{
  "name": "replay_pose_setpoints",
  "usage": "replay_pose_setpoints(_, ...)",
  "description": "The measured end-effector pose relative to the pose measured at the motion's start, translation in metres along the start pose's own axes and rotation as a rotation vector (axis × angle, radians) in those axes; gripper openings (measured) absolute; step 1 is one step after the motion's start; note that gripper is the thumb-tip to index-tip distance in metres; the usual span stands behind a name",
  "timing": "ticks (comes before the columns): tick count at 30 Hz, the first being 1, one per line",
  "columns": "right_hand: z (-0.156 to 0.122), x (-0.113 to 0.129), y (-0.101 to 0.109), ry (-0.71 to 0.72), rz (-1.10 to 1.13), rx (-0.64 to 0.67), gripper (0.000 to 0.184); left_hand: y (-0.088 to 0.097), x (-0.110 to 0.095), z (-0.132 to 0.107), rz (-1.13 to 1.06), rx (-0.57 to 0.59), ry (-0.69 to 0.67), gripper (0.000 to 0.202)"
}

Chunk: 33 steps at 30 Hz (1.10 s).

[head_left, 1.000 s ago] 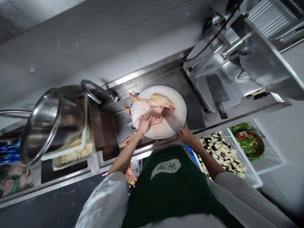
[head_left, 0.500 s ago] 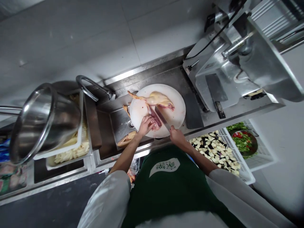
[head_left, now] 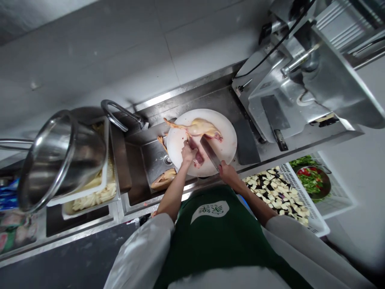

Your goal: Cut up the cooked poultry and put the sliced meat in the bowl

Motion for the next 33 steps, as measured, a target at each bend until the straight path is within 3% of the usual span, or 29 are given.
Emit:
replay_pose_setpoints(4, 0.001, -0.004, -0.001, 0.013, 0.01, -0.017, 0.032, 0.02, 0.01, -0.001, -0.275, 0.056, 0.11, 0.05)
replay_pose_setpoints(8, 0.001, -0.007, -0.002, 0.022, 0.021, -0.031, 0.032, 0.029, 0.01, -0.013, -0.543, 0.226, 0.042, 0.05)
replay_pose_setpoints(14, 0.001, -0.006, -0.001, 0.037, 0.009, -0.047, 0.032, 0.022, 0.008, -0.027, -0.642, 0.137, 0.04, 0.07)
replay_pose_setpoints(20, 0.001, -0.008, -0.001, 0.036, -0.001, -0.044, 0.031, 0.032, 0.004, -0.026, -0.61, 0.357, -0.066, 0.077)
replay_pose_setpoints(22, 0.002, -0.008, -0.001, 0.037, -0.006, -0.043, 0.031, 0.032, 0.007, -0.021, -0.503, 0.312, -0.055, 0.075)
replay_pose_setpoints(25, 0.003, -0.009, -0.001, 0.043, -0.015, -0.031, 0.031, 0.027, 0.015, -0.017, -0.287, 0.039, -0.061, 0.076)
replay_pose_setpoints(27, 0.003, -0.008, 0.0, 0.045, -0.024, -0.025, 0.032, 0.023, 0.021, -0.02, -0.203, -0.079, -0.094, 0.077)
replay_pose_setpoints(33, 0.004, 0.005, 0.012, 0.073, -0.018, -0.035, 0.03, 0.015, 0.026, -0.041, -0.191, -0.045, -0.182, 0.028)
Point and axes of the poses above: each hand's wrist, its own z-axis towards the middle knuckle, its own y-axis out of the back of the hand, x = y × z, the point moved 1 cm from there along z, towards the middle knuckle, and after that the axes turned 13 degrees about y, right-handed, at the moved point
